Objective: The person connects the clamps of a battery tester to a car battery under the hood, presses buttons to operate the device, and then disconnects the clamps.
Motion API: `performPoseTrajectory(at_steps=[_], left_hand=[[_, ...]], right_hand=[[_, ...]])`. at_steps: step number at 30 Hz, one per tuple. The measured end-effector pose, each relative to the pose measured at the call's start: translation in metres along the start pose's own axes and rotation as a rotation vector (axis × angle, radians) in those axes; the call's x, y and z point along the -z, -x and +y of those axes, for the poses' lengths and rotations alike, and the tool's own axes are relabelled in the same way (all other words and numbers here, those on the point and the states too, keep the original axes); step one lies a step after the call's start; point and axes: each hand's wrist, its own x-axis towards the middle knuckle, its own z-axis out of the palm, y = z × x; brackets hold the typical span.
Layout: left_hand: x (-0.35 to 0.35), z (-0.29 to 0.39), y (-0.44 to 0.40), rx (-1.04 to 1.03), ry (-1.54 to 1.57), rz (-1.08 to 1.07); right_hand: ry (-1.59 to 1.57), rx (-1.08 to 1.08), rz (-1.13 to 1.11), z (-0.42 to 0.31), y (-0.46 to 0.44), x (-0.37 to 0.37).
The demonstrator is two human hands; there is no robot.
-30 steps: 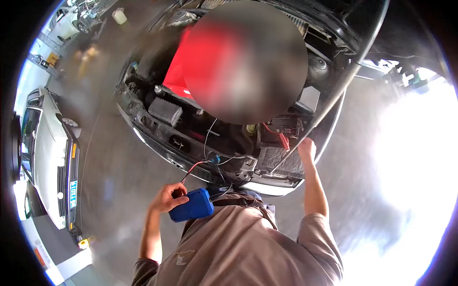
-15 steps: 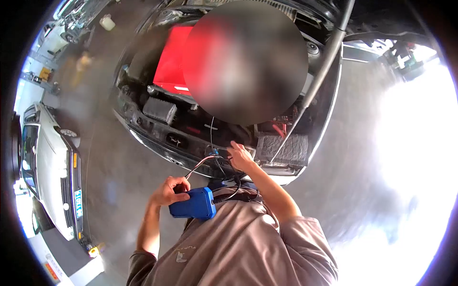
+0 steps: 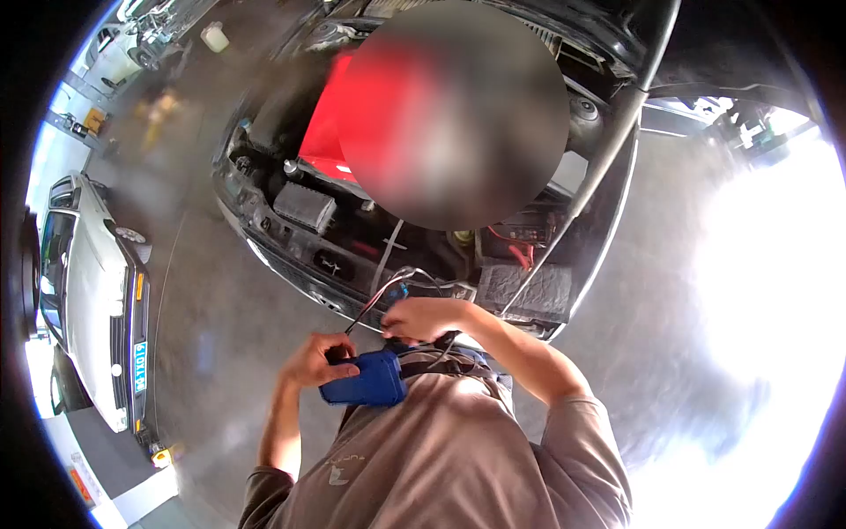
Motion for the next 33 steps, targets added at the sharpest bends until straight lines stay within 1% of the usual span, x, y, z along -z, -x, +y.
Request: performPoseTrajectory(at_steps=[1,2,3,4,5,7,8,11,12,14,15,16,19,20,21,23,24,26,27,28,29,30,31,33], left_hand=[[-0.002,0.006,-0.004,-0.057,-0.009,-0.020],[-0.005,0.011,-0.011,-0.099,0.017,-0.073],[-0.008,0.016,-0.017,-0.139,0.043,-0.124],[-0.010,0.020,-0.022,-0.178,0.069,-0.175],[-0.012,0.023,-0.025,-0.135,0.042,-0.176],[-0.016,0.023,-0.029,-0.043,-0.011,-0.173],[-0.017,0.010,-0.028,-0.030,0.044,-0.166],[-0.014,-0.006,-0.016,-0.021,0.098,-0.060],[-0.016,-0.019,-0.012,0.008,0.145,0.014],[-0.021,-0.049,-0.010,0.060,0.238,0.158],[-0.025,-0.054,-0.011,0.023,0.253,0.204],[-0.027,-0.057,-0.011,-0.011,0.266,0.252],[-0.033,-0.059,-0.001,-0.142,0.388,0.360],[-0.034,-0.057,0.000,-0.195,0.443,0.387],[-0.032,-0.053,0.002,-0.210,0.341,0.398],[-0.032,-0.035,0.012,-0.235,0.145,0.419],[-0.030,-0.011,0.011,-0.203,0.214,0.435],[-0.023,-0.010,-0.002,-0.060,0.325,0.338],[-0.022,-0.015,-0.007,0.011,0.380,0.290],[-0.022,-0.026,-0.018,-0.014,0.272,0.236],[-0.023,-0.032,-0.018,0.007,0.332,0.204],[-0.024,-0.019,-0.021,0.027,0.391,0.167],[-0.026,-0.012,-0.022,0.051,0.449,0.125],[-0.025,-0.019,-0.017,0.075,0.237,0.253]], right_hand=[[-0.184,-0.081,0.017,-0.021,-0.001,0.003],[-0.356,0.066,0.068,0.002,-0.024,0.000],[-0.757,0.105,0.003,0.031,-0.058,-0.004],[-1.059,0.273,0.165,0.045,-0.089,-0.017],[-1.352,0.448,0.330,0.049,-0.108,-0.027],[-1.424,0.437,0.514,0.018,-0.102,-0.028],[-1.374,0.408,0.513,0.018,-0.099,-0.030],[-1.236,0.436,0.478,0.031,-0.079,-0.044],[-1.441,0.577,0.261,0.032,-0.067,-0.043],[-1.376,0.694,0.289,0.021,-0.067,-0.050],[-1.339,0.754,0.300,0.014,-0.065,-0.052],[-1.345,0.671,0.352,0.001,-0.059,-0.051],[-0.876,0.664,0.697,0.013,-0.069,-0.048],[-0.645,0.802,0.896,0.030,-0.084,-0.048],[-0.328,0.375,0.994,0.010,-0.058,-0.038],[-0.797,0.336,0.756,0.017,-0.055,-0.037],[-0.945,0.448,0.662,0.016,-0.050,-0.037],[-1.236,0.667,0.439,0.006,-0.044,-0.043],[-1.307,0.734,0.340,0.002,-0.044,-0.046],[-1.378,0.801,0.241,-0.001,-0.044,-0.050],[-1.448,0.868,0.145,-0.003,-0.044,-0.053],[-1.341,0.897,0.100,0.019,-0.057,-0.055],[-1.199,0.804,0.185,0.021,-0.052,-0.056],[-0.916,0.612,0.350,0.029,-0.028,-0.056]])
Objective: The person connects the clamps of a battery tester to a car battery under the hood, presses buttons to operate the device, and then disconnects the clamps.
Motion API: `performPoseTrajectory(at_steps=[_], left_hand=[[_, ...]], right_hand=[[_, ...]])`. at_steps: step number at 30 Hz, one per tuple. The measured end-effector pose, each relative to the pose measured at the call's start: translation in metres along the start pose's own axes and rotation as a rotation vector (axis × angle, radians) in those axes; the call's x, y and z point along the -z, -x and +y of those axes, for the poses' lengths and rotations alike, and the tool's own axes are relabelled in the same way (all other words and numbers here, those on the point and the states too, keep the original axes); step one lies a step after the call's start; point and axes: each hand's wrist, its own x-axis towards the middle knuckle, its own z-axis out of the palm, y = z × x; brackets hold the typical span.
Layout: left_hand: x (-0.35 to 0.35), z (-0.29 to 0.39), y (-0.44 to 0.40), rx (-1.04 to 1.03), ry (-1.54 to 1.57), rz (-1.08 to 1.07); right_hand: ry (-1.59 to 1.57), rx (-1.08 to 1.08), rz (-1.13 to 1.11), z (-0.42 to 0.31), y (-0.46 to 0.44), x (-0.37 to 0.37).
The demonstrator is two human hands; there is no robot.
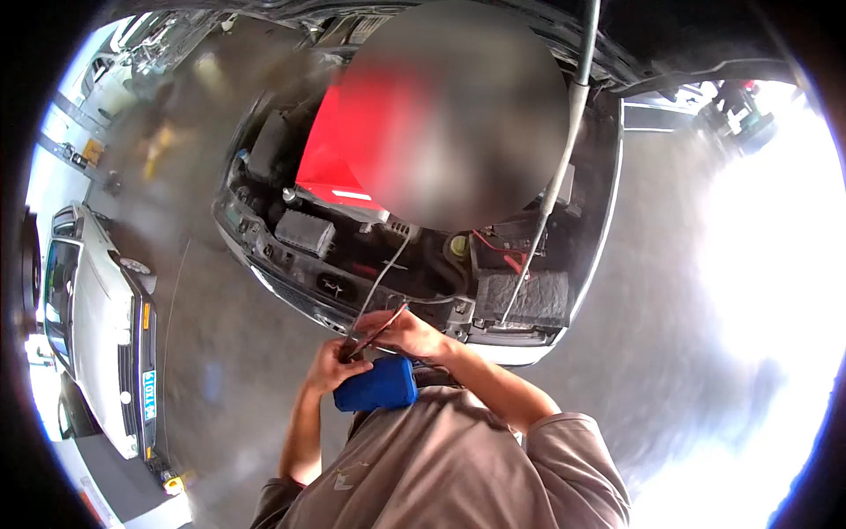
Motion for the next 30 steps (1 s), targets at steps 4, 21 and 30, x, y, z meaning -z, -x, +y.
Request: performPoseTrajectory(at_steps=[4,21,30], left_hand=[[0.003,0.021,0.014,-0.068,-0.645,0.170],[-0.014,0.040,-0.005,-0.346,-1.062,-0.047],[-0.029,0.041,-0.029,-0.742,-1.320,-0.354]], right_hand=[[1.063,-0.230,0.105,-0.074,0.050,-0.003],[1.040,-0.038,-0.091,-0.070,0.014,-0.028],[1.628,0.284,-0.279,-0.083,-0.014,-0.001]])
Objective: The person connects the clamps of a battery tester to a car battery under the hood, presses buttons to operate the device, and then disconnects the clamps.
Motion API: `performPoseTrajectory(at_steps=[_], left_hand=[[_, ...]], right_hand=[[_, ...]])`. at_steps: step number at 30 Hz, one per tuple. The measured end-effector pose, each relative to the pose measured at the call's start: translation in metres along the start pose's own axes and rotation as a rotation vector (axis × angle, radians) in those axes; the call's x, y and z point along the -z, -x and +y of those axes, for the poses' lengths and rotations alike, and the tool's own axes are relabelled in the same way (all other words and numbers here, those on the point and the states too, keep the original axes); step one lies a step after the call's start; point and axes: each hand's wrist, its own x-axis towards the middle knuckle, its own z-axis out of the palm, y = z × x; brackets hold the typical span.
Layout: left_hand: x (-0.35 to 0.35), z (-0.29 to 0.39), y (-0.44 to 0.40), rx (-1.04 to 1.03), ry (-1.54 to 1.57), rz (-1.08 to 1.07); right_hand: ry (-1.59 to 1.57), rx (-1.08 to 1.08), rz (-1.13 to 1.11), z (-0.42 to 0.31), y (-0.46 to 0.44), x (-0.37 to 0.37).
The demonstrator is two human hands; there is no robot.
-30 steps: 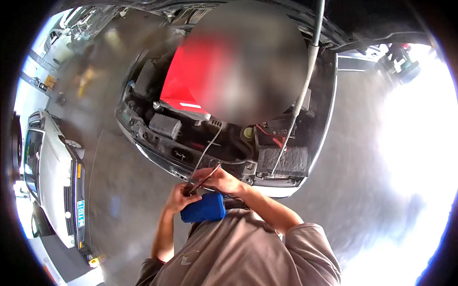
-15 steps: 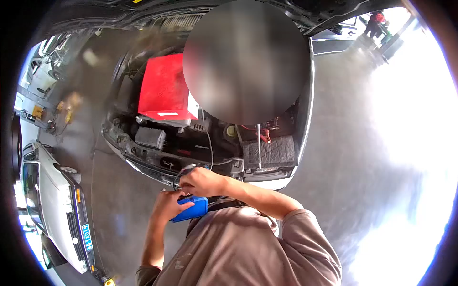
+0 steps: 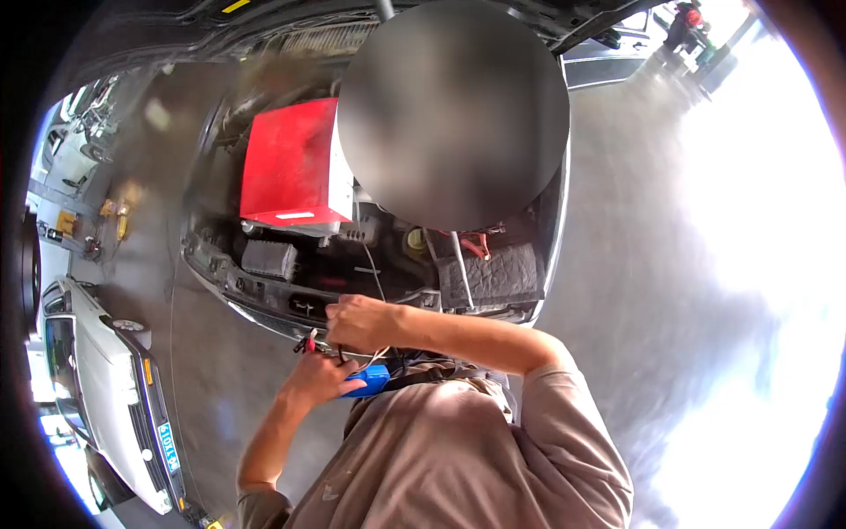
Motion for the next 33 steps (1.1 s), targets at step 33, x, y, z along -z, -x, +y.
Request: performPoseTrajectory(at_steps=[33], left_hand=[[-0.012,-0.006,0.091,0.778,0.434,0.030]], right_hand=[[0.250,-0.953,1.655,0.151,0.062,-0.063]])
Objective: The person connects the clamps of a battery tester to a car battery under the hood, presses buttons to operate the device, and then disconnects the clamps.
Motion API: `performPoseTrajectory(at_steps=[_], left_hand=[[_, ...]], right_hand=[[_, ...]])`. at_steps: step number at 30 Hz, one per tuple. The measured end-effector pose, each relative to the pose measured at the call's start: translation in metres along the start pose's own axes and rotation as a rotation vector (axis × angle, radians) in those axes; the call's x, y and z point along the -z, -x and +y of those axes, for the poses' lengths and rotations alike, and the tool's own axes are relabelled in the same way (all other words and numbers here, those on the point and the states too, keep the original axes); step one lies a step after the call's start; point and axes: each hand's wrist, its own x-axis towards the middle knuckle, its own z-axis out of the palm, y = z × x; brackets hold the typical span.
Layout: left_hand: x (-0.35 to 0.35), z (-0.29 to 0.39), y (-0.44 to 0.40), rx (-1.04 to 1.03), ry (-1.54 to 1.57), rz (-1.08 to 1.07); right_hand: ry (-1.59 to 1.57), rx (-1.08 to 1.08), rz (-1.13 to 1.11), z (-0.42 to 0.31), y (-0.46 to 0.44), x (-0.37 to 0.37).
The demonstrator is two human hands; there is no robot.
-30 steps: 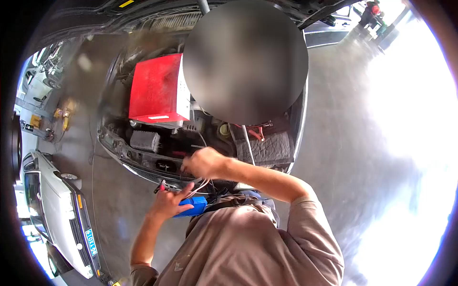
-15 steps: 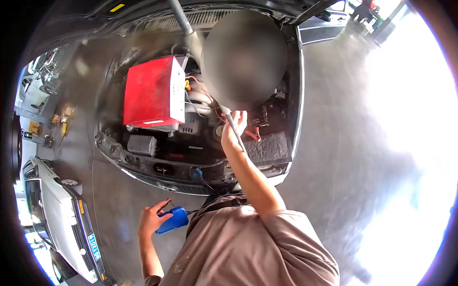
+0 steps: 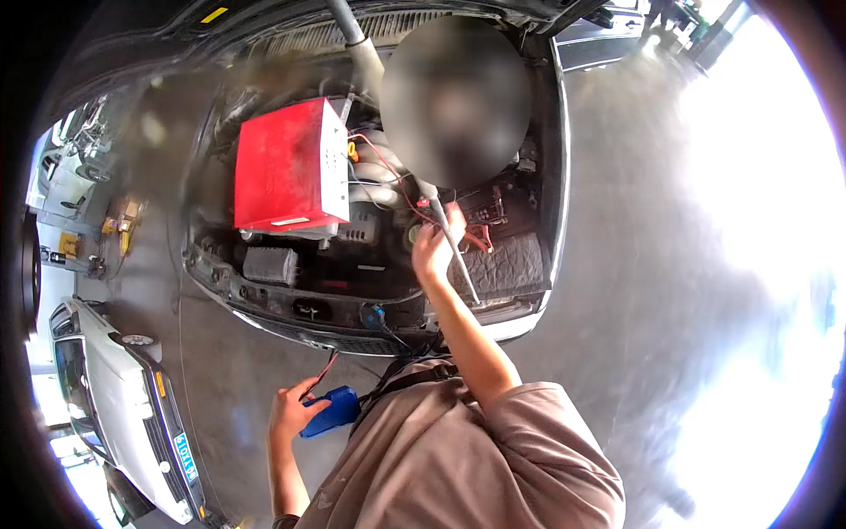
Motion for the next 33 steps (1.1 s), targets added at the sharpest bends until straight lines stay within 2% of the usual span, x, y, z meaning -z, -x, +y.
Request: performPoseTrajectory(at_steps=[1,3,4,5,6,7,9,10,11,13,15,16,17,19,20,22,23,24,25,27,31,33], left_hand=[[0.001,-0.001,-0.003,0.009,0.028,0.009],[0.004,0.000,-0.011,0.029,0.128,0.048],[0.005,0.000,-0.015,0.041,0.200,0.075],[0.006,0.002,-0.021,0.053,0.271,0.101],[0.007,0.006,-0.028,0.042,0.360,0.094],[0.008,0.012,-0.035,0.033,0.447,0.085],[0.009,0.023,-0.042,0.037,0.614,0.067],[0.011,0.029,-0.046,0.009,0.631,0.088],[0.012,0.036,-0.050,-0.017,0.648,0.110],[0.007,0.042,-0.057,-0.067,0.821,0.183],[-0.003,0.027,-0.063,0.055,0.906,0.167],[-0.004,0.034,-0.064,0.109,1.043,0.171],[-0.010,0.032,-0.065,0.148,1.198,0.165],[-0.017,0.035,-0.073,0.217,1.506,0.143],[-0.019,0.039,-0.070,0.198,1.517,0.168],[-0.037,0.014,-0.069,-0.063,2.013,-0.227],[-0.046,0.001,-0.066,-0.211,2.238,-0.445],[-0.049,0.000,-0.063,-0.158,2.300,-0.428],[-0.052,0.000,-0.063,-0.219,2.312,-0.432],[-0.059,0.004,-0.062,-0.342,2.332,-0.445],[-0.046,0.026,-0.062,-0.385,2.355,-0.472],[-0.048,0.033,-0.063,-0.432,2.395,-0.425]], right_hand=[[-0.018,0.091,-0.242,-0.022,0.015,0.018],[-0.221,0.135,-0.574,-0.031,0.056,0.043],[-0.363,0.017,-0.779,-0.047,0.069,0.061],[-0.429,0.000,-0.913,-0.055,0.084,0.073],[-0.472,-0.161,-1.117,-0.072,0.083,0.088],[-0.517,-0.112,-1.219,-0.089,0.075,0.095],[-0.559,-0.166,-1.425,-0.098,0.067,0.099],[-0.653,-0.405,-1.508,-0.101,0.062,0.102],[-0.691,-0.505,-1.519,-0.109,0.048,0.107],[-0.677,-0.439,-1.526,-0.118,0.023,0.117],[-0.761,-0.614,-1.631,-0.125,-0.002,0.134],[-0.764,-0.583,-1.643,-0.120,-0.010,0.141],[-0.803,-0.642,-1.591,-0.122,-0.016,0.148],[-0.701,-0.441,-1.324,-0.133,-0.016,0.151],[-0.598,-0.266,-1.155,-0.133,-0.015,0.150],[-0.389,0.066,-0.802,-0.131,-0.009,0.147],[-0.395,0.047,-0.650,-0.136,-0.005,0.149],[-0.399,0.165,-0.621,-0.141,-0.004,0.155],[-0.402,0.282,-0.590,-0.146,-0.001,0.161],[-0.630,0.314,-0.788,-0.146,0.015,0.165],[-0.489,-0.019,-1.314,-0.151,0.049,0.151],[-0.436,0.012,-1.468,-0.143,0.060,0.143]])
